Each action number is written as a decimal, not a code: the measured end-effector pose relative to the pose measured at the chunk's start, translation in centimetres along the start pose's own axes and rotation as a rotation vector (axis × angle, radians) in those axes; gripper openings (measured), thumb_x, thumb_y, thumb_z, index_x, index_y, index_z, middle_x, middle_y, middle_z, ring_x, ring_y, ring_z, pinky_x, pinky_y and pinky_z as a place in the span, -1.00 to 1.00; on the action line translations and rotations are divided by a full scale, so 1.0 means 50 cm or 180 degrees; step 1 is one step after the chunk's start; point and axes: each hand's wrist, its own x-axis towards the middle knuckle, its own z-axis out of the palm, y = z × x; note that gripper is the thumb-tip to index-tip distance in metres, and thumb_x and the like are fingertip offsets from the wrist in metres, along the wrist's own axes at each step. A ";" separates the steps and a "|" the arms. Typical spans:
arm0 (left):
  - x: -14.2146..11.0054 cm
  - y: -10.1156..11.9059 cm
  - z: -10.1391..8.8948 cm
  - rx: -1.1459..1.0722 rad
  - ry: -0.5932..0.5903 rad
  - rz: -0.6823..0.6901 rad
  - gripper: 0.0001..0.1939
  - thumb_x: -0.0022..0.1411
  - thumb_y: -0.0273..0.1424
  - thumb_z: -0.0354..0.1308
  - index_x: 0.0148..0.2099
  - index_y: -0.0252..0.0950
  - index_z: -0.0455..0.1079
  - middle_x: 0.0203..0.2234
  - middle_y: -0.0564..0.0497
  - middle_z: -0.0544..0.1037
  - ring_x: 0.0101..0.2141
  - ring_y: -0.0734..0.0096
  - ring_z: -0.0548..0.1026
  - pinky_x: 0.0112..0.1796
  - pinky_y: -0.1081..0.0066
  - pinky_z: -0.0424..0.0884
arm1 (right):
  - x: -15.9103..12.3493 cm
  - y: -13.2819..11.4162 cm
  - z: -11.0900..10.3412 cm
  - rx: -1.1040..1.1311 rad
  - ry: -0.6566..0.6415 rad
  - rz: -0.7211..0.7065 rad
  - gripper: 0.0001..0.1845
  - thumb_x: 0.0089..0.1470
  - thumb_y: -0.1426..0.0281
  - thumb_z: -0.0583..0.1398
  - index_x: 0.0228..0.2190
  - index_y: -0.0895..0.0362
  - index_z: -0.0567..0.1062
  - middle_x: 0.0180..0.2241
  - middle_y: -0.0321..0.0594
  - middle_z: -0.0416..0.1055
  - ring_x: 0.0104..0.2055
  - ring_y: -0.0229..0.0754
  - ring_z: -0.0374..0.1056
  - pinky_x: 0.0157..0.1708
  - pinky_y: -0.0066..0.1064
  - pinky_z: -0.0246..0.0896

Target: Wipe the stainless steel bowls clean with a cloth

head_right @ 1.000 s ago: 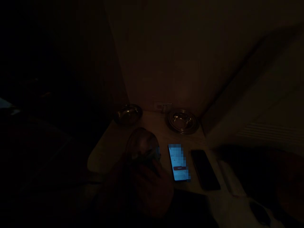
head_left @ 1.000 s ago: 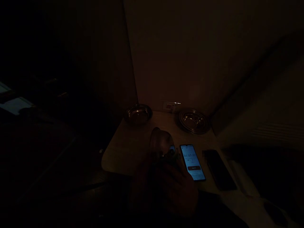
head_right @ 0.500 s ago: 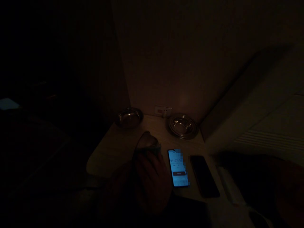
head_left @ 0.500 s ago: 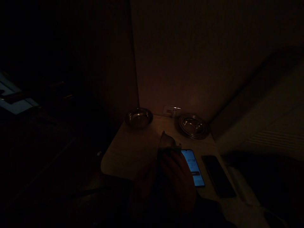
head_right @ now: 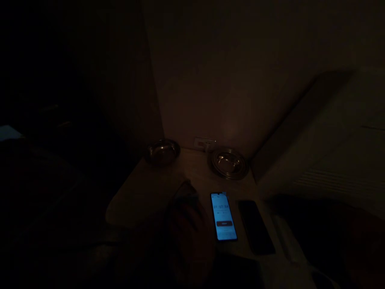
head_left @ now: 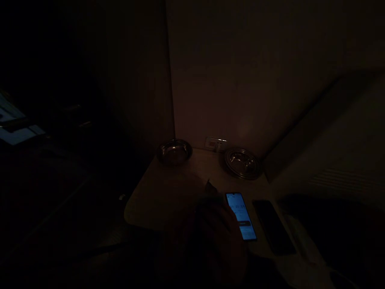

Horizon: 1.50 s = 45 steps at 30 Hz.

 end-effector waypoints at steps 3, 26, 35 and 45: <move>-0.001 -0.007 -0.017 0.0349 0.0070 0.0022 -0.81 -0.05 -0.52 0.27 -0.33 -0.21 0.57 -0.29 -0.04 0.61 -0.13 0.16 0.52 -0.04 0.32 0.40 | 0.000 0.012 0.004 0.0015 0.0026 0.0114 -0.52 0.12 0.39 -0.01 0.08 0.14 0.32 0.00 -0.13 0.41 0.13 0.00 0.20 0.08 -0.01 0.14; -0.043 -0.012 -0.023 0.1737 0.0697 0.0594 -0.71 -0.04 -0.38 0.29 -0.18 -0.22 0.56 -0.14 -0.02 0.56 -0.03 0.10 0.42 0.02 0.30 0.32 | 0.009 0.031 0.023 0.0408 0.0100 0.0752 -0.56 0.20 0.40 -0.05 0.11 0.12 0.27 0.07 -0.10 0.34 0.13 -0.08 0.23 0.04 -0.13 0.23; -0.013 0.024 -0.004 0.1693 0.0197 0.0803 -0.71 0.26 -0.24 0.05 -0.20 -0.38 0.42 -0.30 -0.02 0.52 -0.29 0.43 0.49 -0.22 0.32 0.44 | 0.005 0.019 0.017 0.0649 0.0039 0.0512 -0.54 0.18 0.38 -0.01 0.11 0.05 0.26 0.06 -0.16 0.35 0.14 -0.05 0.21 0.07 -0.08 0.19; -0.017 0.043 -0.015 0.1682 0.0045 0.0913 -0.73 0.27 -0.25 0.04 -0.19 -0.36 0.41 -0.30 -0.02 0.50 -0.32 0.45 0.47 -0.28 0.36 0.45 | 0.021 0.018 0.007 0.0872 0.0118 0.0511 -0.55 0.17 0.35 0.01 0.09 0.05 0.30 0.05 -0.17 0.37 0.15 -0.03 0.20 0.10 -0.07 0.15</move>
